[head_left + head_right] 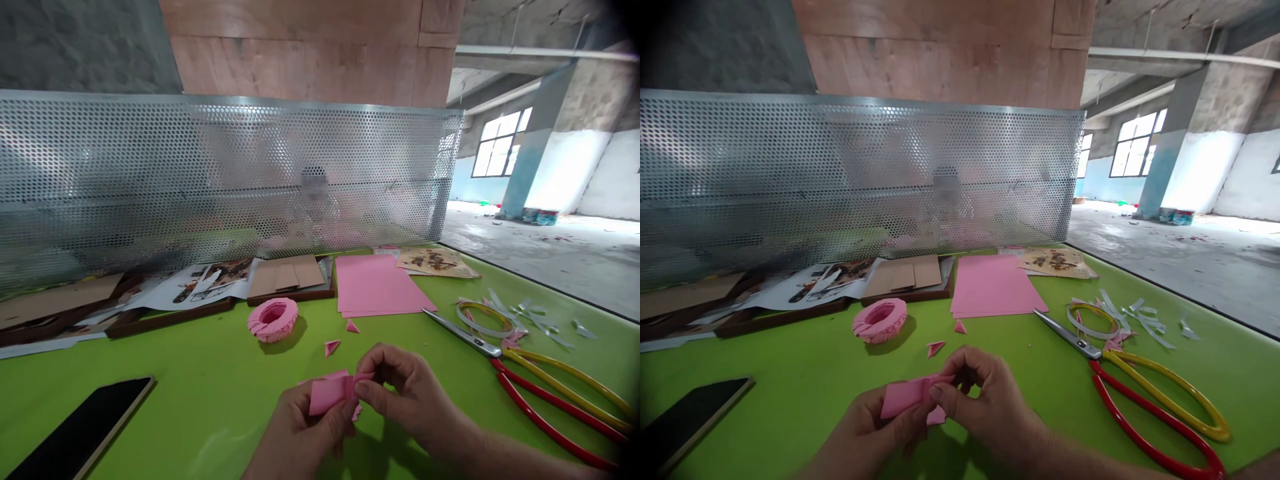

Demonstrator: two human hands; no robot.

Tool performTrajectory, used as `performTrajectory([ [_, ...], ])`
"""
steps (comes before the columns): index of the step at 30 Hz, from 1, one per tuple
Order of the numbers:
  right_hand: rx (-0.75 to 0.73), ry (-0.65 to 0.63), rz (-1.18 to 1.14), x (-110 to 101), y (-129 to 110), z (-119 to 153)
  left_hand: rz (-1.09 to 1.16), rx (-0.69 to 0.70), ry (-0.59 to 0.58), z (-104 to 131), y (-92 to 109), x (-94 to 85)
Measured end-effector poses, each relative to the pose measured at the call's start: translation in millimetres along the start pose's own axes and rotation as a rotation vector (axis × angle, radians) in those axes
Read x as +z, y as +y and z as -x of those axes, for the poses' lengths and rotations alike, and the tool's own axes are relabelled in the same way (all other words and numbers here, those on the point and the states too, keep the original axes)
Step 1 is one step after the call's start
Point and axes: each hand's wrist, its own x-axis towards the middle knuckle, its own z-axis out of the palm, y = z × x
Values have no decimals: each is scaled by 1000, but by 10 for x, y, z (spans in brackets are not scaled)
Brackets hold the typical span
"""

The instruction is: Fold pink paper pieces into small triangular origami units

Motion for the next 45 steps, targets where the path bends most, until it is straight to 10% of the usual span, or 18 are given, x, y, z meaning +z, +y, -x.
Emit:
performTrajectory([
  [30, 52, -64, -219, 33, 53, 15, 24, 16, 50, 21, 27, 34],
  [45, 114, -94, -222, 8, 34, -38, 421, -98, 151, 0, -127, 10],
])
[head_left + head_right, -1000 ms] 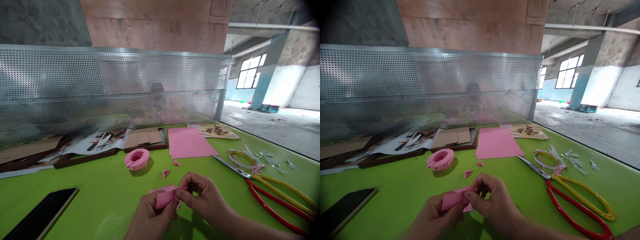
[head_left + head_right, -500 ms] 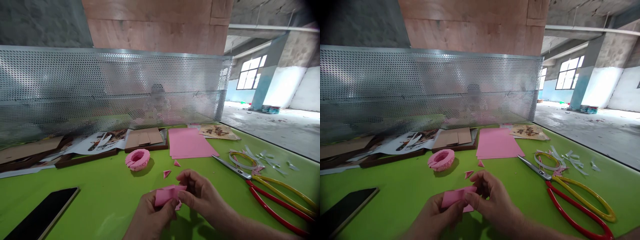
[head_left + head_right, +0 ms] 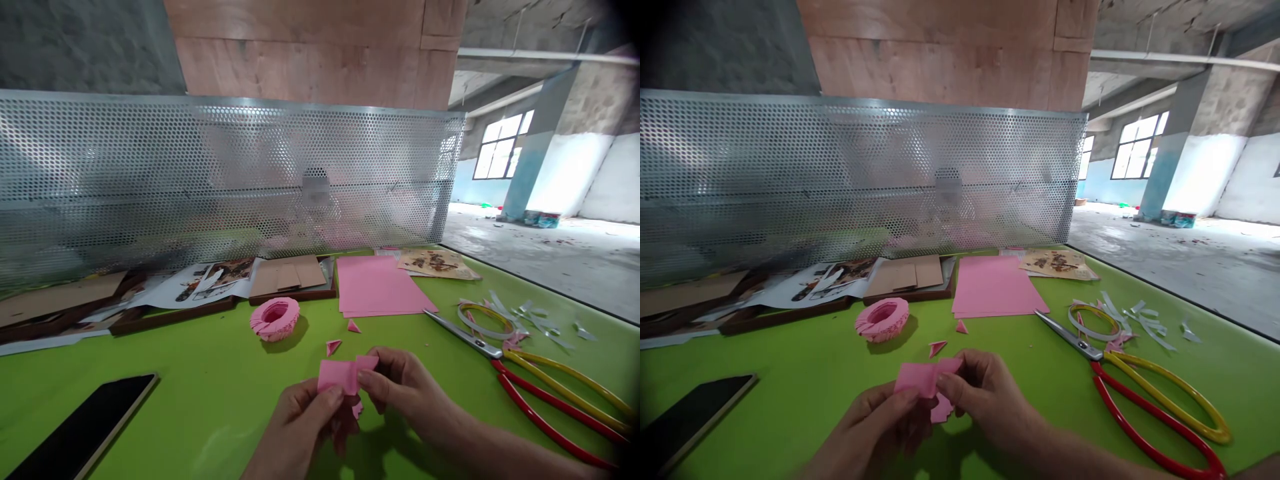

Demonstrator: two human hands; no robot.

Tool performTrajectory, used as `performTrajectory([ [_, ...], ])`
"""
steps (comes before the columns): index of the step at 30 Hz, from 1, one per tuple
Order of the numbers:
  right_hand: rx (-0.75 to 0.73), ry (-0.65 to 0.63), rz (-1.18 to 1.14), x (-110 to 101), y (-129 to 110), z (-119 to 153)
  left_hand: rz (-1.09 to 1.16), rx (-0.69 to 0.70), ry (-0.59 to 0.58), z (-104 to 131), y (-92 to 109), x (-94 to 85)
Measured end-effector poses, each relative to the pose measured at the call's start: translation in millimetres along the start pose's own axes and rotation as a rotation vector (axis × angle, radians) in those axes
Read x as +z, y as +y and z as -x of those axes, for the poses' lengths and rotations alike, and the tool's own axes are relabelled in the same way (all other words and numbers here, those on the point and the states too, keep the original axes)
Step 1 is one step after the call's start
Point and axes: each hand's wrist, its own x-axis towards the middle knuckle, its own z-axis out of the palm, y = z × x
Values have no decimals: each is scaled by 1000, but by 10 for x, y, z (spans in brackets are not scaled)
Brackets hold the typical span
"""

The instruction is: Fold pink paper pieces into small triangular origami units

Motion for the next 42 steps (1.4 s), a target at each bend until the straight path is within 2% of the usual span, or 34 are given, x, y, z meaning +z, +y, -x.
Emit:
performTrajectory([
  [3, 2, 6, -2, -1, 17, 5, -74, -19, -75, 7, -3, 2],
  [7, -2, 1, -18, 12, 38, 20, -226, 47, -126, 36, 56, 46],
  [15, 6, -11, 21, 33, 14, 19, -385, 78, -96, 69, 130, 99],
  [26, 12, 13, 78, 46, 16, 37, -359, 106, -159, 89, 170, 148],
  [33, -6, -12, 32, 59, -50, 72, -297, 90, -100, 122, 221, 143],
  [40, 3, -107, -2, 21, -59, 35, -305, 171, -267, 93, 219, 90],
  [42, 2, -120, 32, -5, -59, 28, -332, 168, -246, 100, 229, 98],
])
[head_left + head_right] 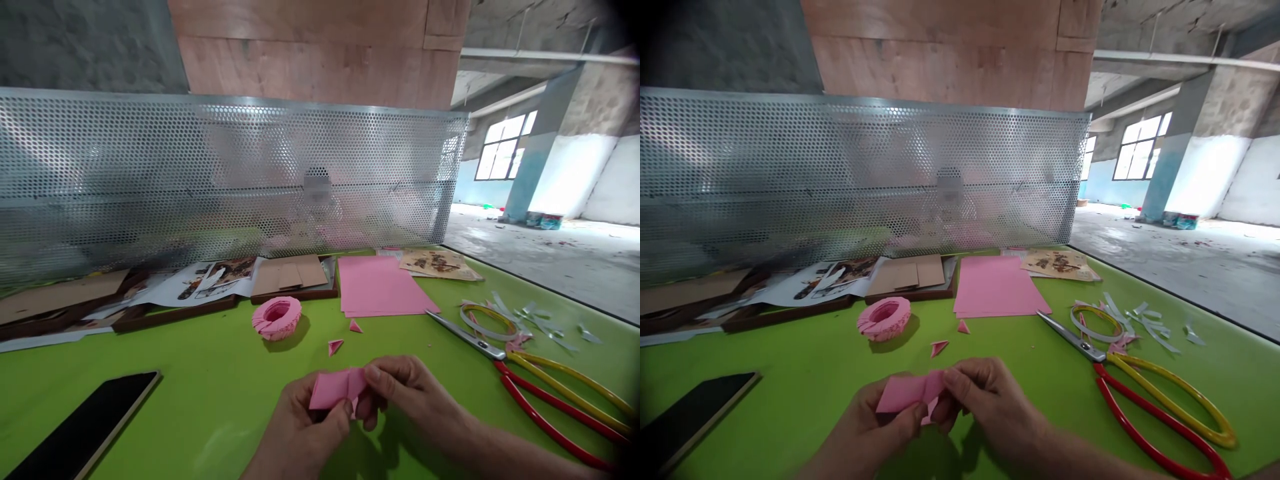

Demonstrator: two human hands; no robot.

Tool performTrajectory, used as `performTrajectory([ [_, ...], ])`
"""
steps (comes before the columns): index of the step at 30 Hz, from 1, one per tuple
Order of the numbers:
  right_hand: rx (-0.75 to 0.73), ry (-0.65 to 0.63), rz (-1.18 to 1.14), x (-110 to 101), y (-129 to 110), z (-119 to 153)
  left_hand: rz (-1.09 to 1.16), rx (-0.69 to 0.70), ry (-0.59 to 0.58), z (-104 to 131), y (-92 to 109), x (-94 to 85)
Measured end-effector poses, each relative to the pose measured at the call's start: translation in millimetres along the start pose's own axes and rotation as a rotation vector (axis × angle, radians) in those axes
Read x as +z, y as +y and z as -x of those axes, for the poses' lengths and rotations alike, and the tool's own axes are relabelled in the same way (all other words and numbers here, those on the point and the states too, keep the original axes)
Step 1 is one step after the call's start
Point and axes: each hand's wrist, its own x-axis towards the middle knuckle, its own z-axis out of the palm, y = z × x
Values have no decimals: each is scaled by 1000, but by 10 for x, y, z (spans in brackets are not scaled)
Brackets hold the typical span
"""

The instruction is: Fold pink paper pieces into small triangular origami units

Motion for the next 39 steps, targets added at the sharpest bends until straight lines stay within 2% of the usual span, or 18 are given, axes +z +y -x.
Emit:
performTrajectory([
  [3, 11, 25, 14, -16, 19, 10, -52, -90, 82, 8, 13, 27],
  [5, 20, 38, 14, -2, 36, 18, -57, -117, 96, 16, 13, 49],
  [12, -50, 63, -25, 86, 50, 20, -38, -17, 94, 20, 3, 39],
  [16, -29, -8, -9, 72, 91, 26, 2, 29, 87, -4, -43, 38],
  [21, -1, -73, -26, 49, 100, 40, 43, 1, 136, -10, -59, 63],
  [27, 65, -93, -80, 55, 51, 39, -10, -46, 97, 16, -13, 28],
  [32, 92, -98, -82, 38, 81, 41, -77, -21, 120, -15, -21, 35],
  [36, 69, -103, -60, 26, 44, 56, -96, -19, 115, -37, -13, 41],
  [39, 57, -102, -17, 36, 14, 58, -31, -25, 107, -30, -46, 12],
])
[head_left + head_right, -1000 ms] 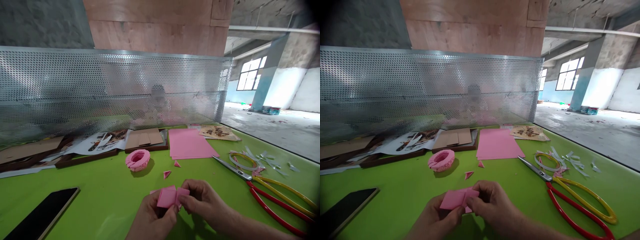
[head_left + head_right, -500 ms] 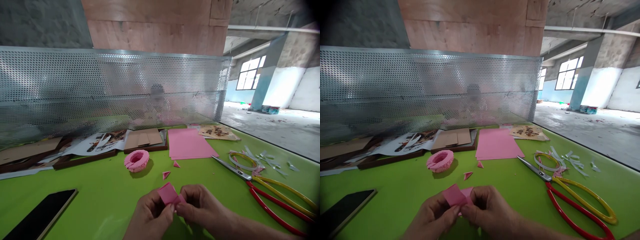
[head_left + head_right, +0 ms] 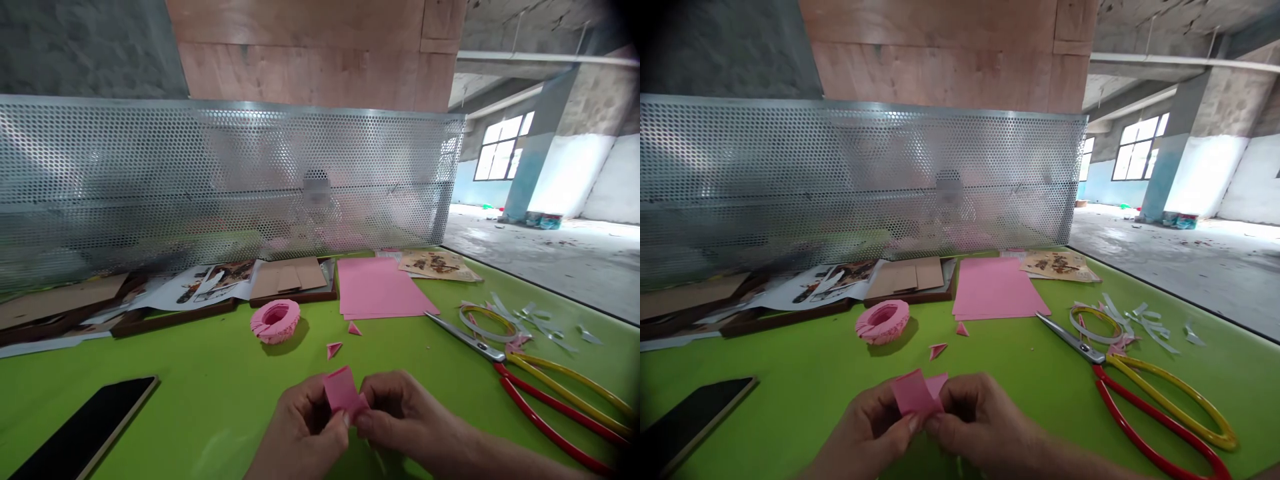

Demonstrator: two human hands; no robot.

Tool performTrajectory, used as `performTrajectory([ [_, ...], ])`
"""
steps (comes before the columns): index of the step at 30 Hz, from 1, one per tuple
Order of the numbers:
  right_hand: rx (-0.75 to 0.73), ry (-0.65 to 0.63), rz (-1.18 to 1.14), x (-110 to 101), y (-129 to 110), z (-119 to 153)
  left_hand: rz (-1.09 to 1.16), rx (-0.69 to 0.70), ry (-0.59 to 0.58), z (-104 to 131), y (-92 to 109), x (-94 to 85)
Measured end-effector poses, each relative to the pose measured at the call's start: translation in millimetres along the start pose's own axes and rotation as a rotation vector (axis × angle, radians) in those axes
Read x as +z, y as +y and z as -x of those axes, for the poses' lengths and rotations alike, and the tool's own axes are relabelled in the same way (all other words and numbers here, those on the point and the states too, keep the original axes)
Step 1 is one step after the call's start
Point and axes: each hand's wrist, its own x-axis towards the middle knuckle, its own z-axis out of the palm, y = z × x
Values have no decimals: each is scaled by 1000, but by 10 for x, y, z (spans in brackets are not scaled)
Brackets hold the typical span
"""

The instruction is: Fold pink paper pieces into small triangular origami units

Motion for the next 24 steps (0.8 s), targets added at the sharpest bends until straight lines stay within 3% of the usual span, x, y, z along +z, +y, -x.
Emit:
performTrajectory([
  [9, -26, -2, 37, 33, 41, -33, 243, -6, 84, -30, -81, -48],
  [15, -48, 29, 24, 68, 19, -25, 252, -8, 120, -29, -113, -61],
  [24, -41, 55, 60, 102, 33, -49, 172, -44, 80, -5, -74, -27],
])
